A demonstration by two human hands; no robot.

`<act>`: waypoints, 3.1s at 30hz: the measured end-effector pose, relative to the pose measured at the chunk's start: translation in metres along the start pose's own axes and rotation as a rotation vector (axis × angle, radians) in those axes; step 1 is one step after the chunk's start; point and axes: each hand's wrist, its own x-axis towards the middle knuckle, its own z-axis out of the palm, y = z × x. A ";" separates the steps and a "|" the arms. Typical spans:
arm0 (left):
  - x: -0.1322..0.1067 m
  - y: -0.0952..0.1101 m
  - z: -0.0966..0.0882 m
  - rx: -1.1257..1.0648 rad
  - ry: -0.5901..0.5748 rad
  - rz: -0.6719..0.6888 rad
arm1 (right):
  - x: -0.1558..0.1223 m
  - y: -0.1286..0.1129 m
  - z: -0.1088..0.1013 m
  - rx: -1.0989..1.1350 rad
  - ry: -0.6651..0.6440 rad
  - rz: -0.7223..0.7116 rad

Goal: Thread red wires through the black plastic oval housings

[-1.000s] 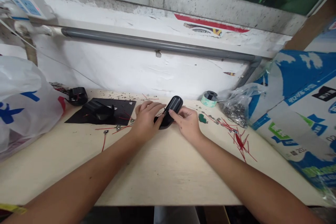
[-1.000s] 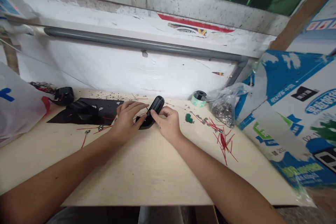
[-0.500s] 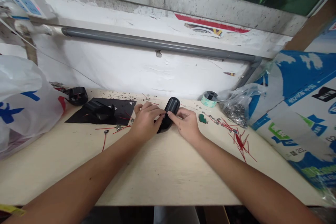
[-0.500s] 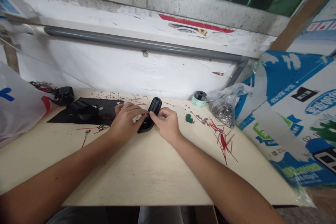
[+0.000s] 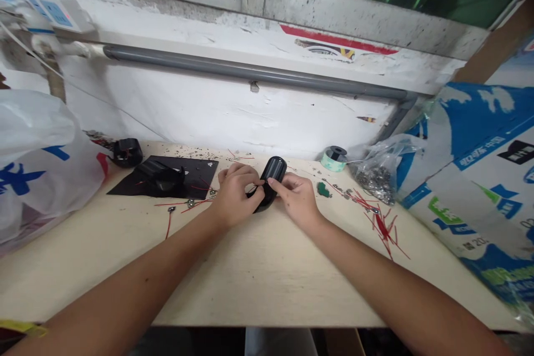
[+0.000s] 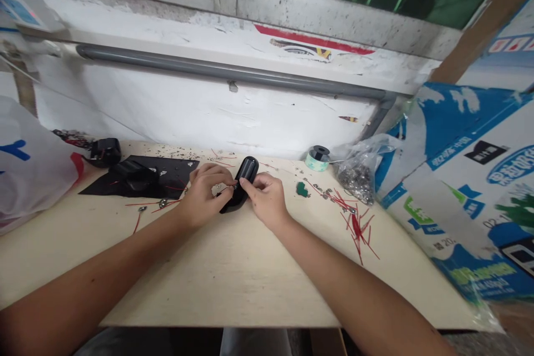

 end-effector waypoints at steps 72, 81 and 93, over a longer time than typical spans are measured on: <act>-0.001 -0.016 0.014 0.056 0.081 0.010 | 0.007 0.003 -0.006 0.186 0.076 0.149; -0.005 -0.008 0.009 0.185 -0.019 0.141 | 0.009 0.000 -0.006 0.361 0.087 0.261; -0.007 -0.002 0.002 0.143 0.005 0.188 | 0.011 0.006 -0.010 0.393 0.070 0.266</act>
